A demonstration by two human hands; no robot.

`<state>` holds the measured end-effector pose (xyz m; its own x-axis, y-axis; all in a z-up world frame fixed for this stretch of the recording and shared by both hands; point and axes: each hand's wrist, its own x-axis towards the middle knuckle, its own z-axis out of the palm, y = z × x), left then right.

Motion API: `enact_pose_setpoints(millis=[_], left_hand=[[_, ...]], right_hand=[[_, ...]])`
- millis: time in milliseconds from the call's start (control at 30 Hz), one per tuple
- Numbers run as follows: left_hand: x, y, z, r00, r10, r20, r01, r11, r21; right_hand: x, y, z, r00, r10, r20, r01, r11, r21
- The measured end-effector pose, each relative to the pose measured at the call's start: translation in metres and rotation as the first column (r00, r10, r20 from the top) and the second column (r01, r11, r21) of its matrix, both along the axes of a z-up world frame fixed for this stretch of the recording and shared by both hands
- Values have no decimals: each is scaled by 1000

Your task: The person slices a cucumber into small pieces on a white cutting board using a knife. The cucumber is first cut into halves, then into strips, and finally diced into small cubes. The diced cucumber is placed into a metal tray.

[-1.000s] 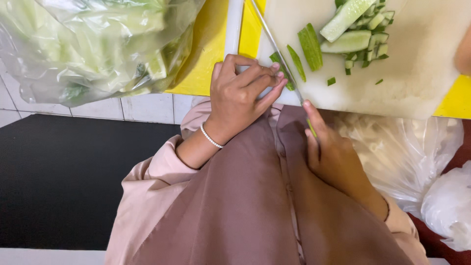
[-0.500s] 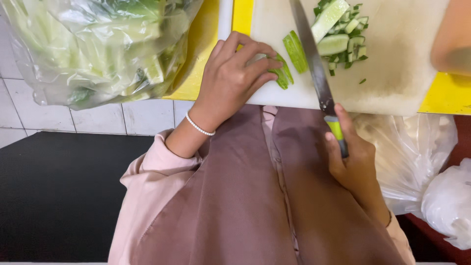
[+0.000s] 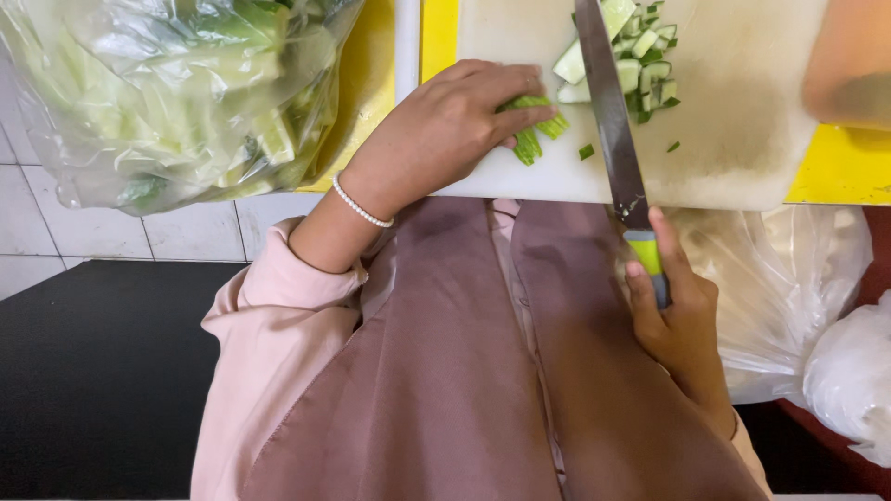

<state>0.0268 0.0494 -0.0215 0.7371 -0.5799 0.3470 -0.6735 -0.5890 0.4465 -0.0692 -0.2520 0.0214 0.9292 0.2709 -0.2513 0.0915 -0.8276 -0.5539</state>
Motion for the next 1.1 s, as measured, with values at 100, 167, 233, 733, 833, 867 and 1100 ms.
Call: enact_pose_setpoints(millis=[100,167,233,733,833,867,1100], left_hand=[[-3,0,4,999,10,49,-10,1000,3],[-6,1,12,997,30,66,-32,999,41],[-12,0,17,995,49,82,-55,995,79],[-55,-43,7,815,579,-9,-573,804,-158],[-52,-43,7,819,574,-11,-568,807,-162],[-52,-43,6,818,575,-5,-568,806,-167],[-46,-44,8,829,560,1,-549,812,-198]], right_hand=[[0,2,1,1000,-12,-19,13,999,49],[1,3,2,1000,2,-21,0,998,62],[1,4,2,1000,15,-23,-13,997,76],[-6,10,-14,997,81,11,-81,994,66],[-9,8,-21,996,92,17,-92,995,34],[-10,8,-21,995,99,12,-99,995,10],[13,40,-2,972,118,-205,-142,984,-108]])
